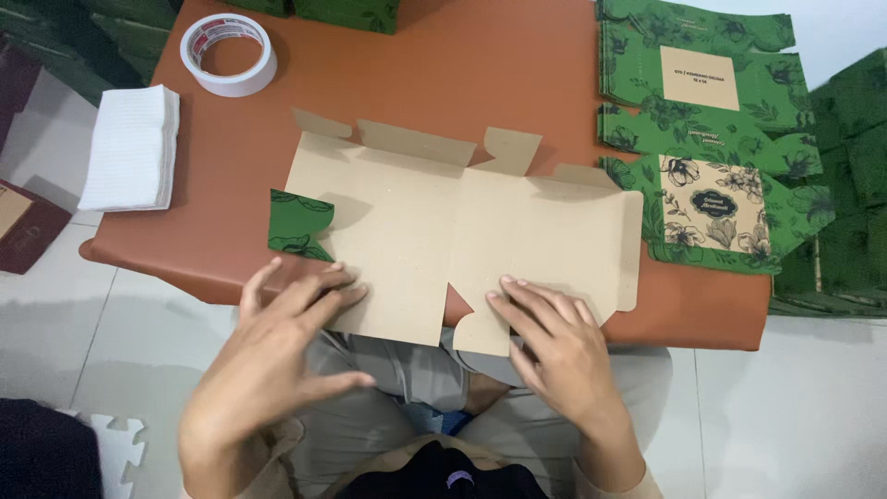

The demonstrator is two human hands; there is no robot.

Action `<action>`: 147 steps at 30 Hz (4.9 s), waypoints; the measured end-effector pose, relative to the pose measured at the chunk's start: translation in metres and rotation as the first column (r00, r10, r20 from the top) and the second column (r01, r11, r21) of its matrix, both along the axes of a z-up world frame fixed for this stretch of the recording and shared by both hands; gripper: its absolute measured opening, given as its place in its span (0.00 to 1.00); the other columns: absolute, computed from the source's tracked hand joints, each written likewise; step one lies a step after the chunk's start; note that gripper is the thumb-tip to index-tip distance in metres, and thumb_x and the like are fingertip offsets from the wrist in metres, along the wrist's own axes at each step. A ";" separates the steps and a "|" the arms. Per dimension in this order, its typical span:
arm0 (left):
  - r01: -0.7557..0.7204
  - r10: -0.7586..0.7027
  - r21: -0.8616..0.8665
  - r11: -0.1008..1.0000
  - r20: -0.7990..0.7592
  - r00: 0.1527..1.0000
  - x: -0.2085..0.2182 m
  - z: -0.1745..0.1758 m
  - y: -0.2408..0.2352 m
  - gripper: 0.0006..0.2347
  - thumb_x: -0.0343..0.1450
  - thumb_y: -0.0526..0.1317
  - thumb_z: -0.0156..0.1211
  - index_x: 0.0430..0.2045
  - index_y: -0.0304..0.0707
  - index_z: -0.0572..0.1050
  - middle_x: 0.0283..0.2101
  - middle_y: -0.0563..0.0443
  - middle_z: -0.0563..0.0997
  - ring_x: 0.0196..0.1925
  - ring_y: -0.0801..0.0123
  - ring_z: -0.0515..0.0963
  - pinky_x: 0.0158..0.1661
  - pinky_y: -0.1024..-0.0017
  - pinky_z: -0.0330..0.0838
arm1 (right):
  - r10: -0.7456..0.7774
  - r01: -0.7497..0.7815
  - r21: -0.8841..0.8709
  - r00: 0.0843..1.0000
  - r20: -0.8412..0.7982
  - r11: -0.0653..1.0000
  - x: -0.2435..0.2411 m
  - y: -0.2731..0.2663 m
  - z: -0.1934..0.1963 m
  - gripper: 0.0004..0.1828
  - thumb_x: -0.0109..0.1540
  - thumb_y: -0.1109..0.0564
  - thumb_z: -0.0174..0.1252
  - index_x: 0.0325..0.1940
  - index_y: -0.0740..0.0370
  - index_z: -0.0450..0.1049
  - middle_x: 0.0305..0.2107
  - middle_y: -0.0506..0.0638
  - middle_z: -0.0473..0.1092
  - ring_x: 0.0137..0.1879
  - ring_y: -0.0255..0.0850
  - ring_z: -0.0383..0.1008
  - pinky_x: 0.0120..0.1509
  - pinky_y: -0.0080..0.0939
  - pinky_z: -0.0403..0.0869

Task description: The person assembles a flat cardboard box by folding its sides and tucking the flaps to form a rectangular container. They then place a stack of white paper packets inside the box, close the lid, and set the finished box aside before picking up another flat box to repeat the process.

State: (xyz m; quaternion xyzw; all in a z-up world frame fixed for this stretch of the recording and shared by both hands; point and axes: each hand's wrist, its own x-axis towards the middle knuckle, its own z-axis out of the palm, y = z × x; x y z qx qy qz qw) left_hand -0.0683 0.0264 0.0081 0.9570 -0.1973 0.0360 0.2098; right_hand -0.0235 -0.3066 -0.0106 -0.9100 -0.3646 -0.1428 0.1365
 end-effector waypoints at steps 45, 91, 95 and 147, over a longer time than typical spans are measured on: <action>-0.167 0.183 -0.132 0.977 0.121 0.976 0.056 -0.027 -0.112 0.22 0.64 0.55 0.66 0.51 0.52 0.74 0.48 0.50 0.73 0.46 0.55 0.69 0.42 0.57 0.61 | -0.073 0.065 -0.060 0.985 -0.158 0.996 -0.002 -0.019 0.018 0.55 0.49 0.35 0.74 0.73 0.55 0.58 0.71 0.62 0.50 0.78 0.59 0.51 0.79 0.59 0.57; 0.261 -0.204 -0.269 0.927 0.221 0.954 0.062 -0.028 -0.078 0.14 0.71 0.35 0.58 0.52 0.42 0.77 0.47 0.56 0.79 0.40 0.60 0.73 0.45 0.61 0.63 | -0.162 0.159 -0.048 0.983 -0.088 0.986 0.001 0.021 -0.003 0.25 0.70 0.53 0.41 0.72 0.59 0.62 0.68 0.52 0.63 0.76 0.48 0.59 0.81 0.63 0.43; 0.234 -0.171 -0.261 0.936 0.243 0.955 0.058 -0.030 -0.080 0.13 0.71 0.36 0.59 0.51 0.45 0.77 0.49 0.57 0.80 0.39 0.61 0.72 0.43 0.61 0.63 | -0.380 0.374 -0.139 0.925 -0.014 0.917 0.000 0.004 -0.008 0.32 0.67 0.44 0.48 0.77 0.44 0.54 0.75 0.67 0.42 0.79 0.63 0.43 0.77 0.69 0.47; -0.165 -0.080 0.257 0.952 0.731 0.678 -0.006 -0.028 -0.088 0.07 0.74 0.46 0.62 0.42 0.51 0.81 0.51 0.57 0.84 0.61 0.70 0.76 0.64 0.55 0.54 | -0.276 0.252 0.113 0.864 0.421 0.961 -0.039 -0.038 -0.036 0.22 0.61 0.53 0.68 0.60 0.51 0.77 0.71 0.61 0.50 0.76 0.61 0.52 0.78 0.65 0.65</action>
